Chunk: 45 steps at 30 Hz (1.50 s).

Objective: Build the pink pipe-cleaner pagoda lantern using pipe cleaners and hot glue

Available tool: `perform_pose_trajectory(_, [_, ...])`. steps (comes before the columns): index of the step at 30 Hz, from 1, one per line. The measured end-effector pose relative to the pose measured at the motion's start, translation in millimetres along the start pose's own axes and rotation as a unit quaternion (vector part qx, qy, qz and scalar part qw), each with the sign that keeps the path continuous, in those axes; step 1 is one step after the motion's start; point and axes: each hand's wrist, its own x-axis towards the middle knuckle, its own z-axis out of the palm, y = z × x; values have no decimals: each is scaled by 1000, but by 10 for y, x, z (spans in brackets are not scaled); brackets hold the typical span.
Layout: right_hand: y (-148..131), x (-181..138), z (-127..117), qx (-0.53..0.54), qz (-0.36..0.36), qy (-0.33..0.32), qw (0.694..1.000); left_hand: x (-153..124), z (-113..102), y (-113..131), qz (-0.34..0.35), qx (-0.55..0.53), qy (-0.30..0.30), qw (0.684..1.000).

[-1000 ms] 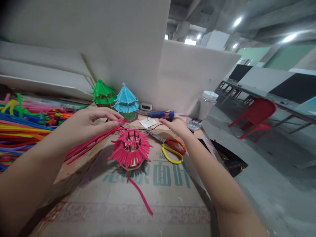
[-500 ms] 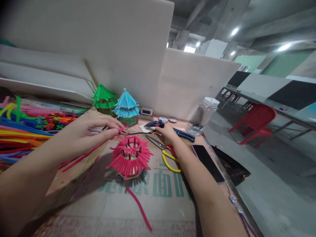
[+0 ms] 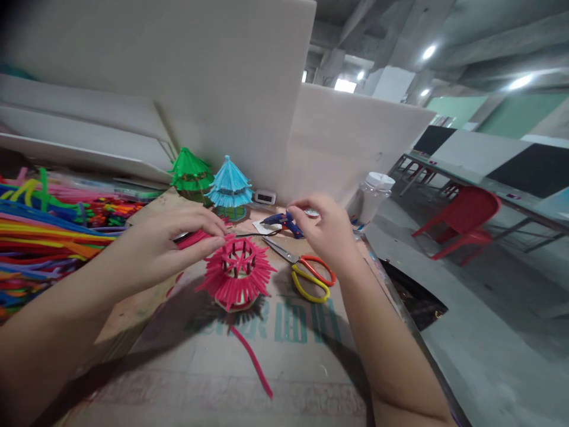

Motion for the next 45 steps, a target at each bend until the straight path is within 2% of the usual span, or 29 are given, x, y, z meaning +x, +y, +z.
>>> perform_pose_trajectory(1, [-185, -47, -32, 42, -81, 22, 996, -9, 19, 38, 2, 2, 2, 1000])
perform_pose_trajectory(2, [-347, -94, -44, 64, -157, 16, 985, -18, 37, 78, 4, 6, 4, 1000])
perform_pose_trajectory(4, [-577, -176, -15, 65, -258, 4, 964, -42, 74, 157, 10, 11, 11, 1000])
perform_pose_trajectory(6, [-674, -232, 51, 66, -312, 0, 948, -80, 115, 216, 14, 6, 22, 1000])
perform_pose_trajectory(8, [-681, -267, 116, 66, -331, 5, 941, -135, 160, 239, 12, -10, 40, 999])
perform_pose_trajectory(12, [-633, -330, 183, 56, -330, 3, 942, -249, 250, 204, 7, -45, 77, 996])
perform_pose_trajectory(19, [-583, -427, 231, 89, -270, -27, 958, -269, 343, 124, 28, -59, 80, 995])
perform_pose_trajectory(23, [-502, -400, 246, 79, -260, -28, 962, -258, 367, 39, 30, -33, 80, 996])
perform_pose_trajectory(26, [-443, -368, 245, 46, -260, -31, 964, -254, 417, -60, 20, -10, 52, 998])
perform_pose_trajectory(30, [-416, -355, 258, 11, -263, -63, 963, -262, 540, -177, -34, -10, -2, 999])
perform_pose_trajectory(35, [-420, -360, 278, 13, -263, -72, 962, -276, 638, -229, -58, -42, -1, 997])
perform_pose_trajectory(45, [-391, -362, 290, 39, -255, -92, 962, -263, 633, -218, -71, -67, -9, 995])
